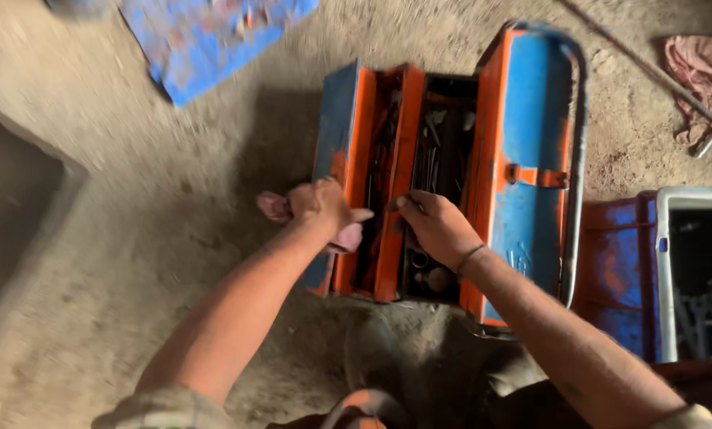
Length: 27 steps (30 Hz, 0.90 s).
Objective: The person sits on the ground and organizes tools inside an orange and blue toolbox. They open drawers, move wrenches and other tools around, and then close the toolbox. Finally, they pick up a wrench from a nearby blue container.
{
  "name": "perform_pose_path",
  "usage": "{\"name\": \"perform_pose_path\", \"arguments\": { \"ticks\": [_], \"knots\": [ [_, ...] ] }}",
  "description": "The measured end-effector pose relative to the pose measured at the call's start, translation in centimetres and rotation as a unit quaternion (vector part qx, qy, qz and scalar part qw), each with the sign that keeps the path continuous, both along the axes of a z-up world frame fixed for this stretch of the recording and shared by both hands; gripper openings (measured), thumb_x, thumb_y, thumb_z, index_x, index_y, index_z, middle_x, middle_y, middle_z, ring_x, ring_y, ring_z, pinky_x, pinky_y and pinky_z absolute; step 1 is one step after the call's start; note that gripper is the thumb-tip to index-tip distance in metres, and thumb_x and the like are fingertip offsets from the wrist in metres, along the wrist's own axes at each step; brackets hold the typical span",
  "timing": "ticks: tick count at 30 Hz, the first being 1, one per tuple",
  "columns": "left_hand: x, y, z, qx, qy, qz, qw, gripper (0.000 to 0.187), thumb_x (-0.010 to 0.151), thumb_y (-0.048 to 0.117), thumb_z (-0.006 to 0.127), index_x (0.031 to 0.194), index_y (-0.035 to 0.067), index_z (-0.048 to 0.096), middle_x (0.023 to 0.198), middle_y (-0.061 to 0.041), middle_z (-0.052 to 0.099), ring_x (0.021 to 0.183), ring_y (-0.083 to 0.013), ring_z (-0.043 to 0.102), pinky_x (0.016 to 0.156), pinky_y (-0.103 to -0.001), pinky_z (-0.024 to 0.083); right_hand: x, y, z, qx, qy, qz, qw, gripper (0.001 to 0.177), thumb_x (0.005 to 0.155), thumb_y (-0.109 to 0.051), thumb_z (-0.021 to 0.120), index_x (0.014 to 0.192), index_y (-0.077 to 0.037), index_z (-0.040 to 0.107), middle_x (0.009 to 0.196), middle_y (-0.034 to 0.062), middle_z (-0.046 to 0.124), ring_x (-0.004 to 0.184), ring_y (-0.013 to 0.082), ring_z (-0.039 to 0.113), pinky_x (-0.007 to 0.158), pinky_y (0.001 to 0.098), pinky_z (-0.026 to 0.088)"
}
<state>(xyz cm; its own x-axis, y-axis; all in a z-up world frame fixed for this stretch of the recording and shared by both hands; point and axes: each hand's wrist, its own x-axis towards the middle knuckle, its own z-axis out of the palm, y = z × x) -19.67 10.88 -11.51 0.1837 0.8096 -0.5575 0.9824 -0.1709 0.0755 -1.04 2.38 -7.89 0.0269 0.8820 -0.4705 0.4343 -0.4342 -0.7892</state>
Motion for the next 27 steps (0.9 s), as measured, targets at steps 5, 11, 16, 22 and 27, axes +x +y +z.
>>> {"name": "perform_pose_path", "arguments": {
  "ticks": [5, 11, 16, 22, 27],
  "knots": [
    [-5.2, 1.0, -5.5, -0.077, -0.027, 0.067, 0.994, 0.051, 0.092, 0.056, 0.066, 0.111, 0.010, 0.079, 0.117, -0.016, 0.075, 0.107, -0.0321, 0.074, 0.090, -0.047, 0.058, -2.3, 2.2, -2.8, 0.031, -0.196, 0.101, 0.975, 0.047, 0.103, -0.046, 0.056, 0.104, -0.003, 0.075, 0.078, 0.0129, 0.074, 0.067, 0.0208, 0.070, 0.065, 0.0375, 0.055],
    [-9.1, 2.0, -5.5, -0.071, -0.034, 0.125, 0.989, 0.048, 0.098, 0.053, 0.060, 0.113, 0.011, 0.076, 0.113, -0.015, 0.078, 0.096, -0.0322, 0.073, 0.088, -0.047, 0.057, -8.8, 8.4, -5.8, -0.141, -0.364, 0.178, 0.903, 0.063, 0.103, -0.063, 0.047, 0.103, -0.006, 0.073, 0.090, 0.0132, 0.074, 0.078, 0.0253, 0.074, 0.072, 0.0442, 0.064],
    [-8.0, 2.7, -7.7, -0.172, -0.093, 0.157, 0.968, 0.057, 0.099, 0.030, 0.056, 0.148, 0.004, 0.044, 0.114, -0.021, 0.077, 0.088, -0.0303, 0.080, 0.081, -0.043, 0.063, -10.6, 11.3, -8.1, -0.133, -0.440, 0.245, 0.853, 0.059, 0.090, -0.066, 0.061, 0.108, -0.012, 0.077, 0.103, 0.0080, 0.075, 0.097, 0.0265, 0.071, 0.086, 0.0441, 0.058],
    [-6.5, 2.8, -10.5, -0.122, -0.164, 0.080, 0.976, 0.064, 0.094, 0.015, 0.053, 0.152, -0.002, 0.031, 0.121, -0.031, 0.066, 0.109, -0.0425, 0.068, 0.094, -0.051, 0.053, -10.4, 12.8, -9.2, -0.160, -0.442, 0.261, 0.843, 0.060, 0.097, -0.065, 0.053, 0.110, -0.012, 0.077, 0.110, 0.0103, 0.074, 0.103, 0.0291, 0.070, 0.091, 0.0471, 0.057],
    [-8.4, 1.9, -9.8, -0.098, -0.249, 0.111, 0.957, 0.050, 0.090, 0.015, 0.053, 0.139, 0.006, 0.052, 0.123, -0.026, 0.067, 0.116, -0.0413, 0.064, 0.097, -0.050, 0.051, -10.2, 12.0, -9.2, -0.155, -0.433, 0.260, 0.849, 0.061, 0.101, -0.062, 0.046, 0.107, -0.011, 0.080, 0.109, 0.0108, 0.076, 0.104, 0.0290, 0.071, 0.094, 0.0482, 0.056]
  ]
}}
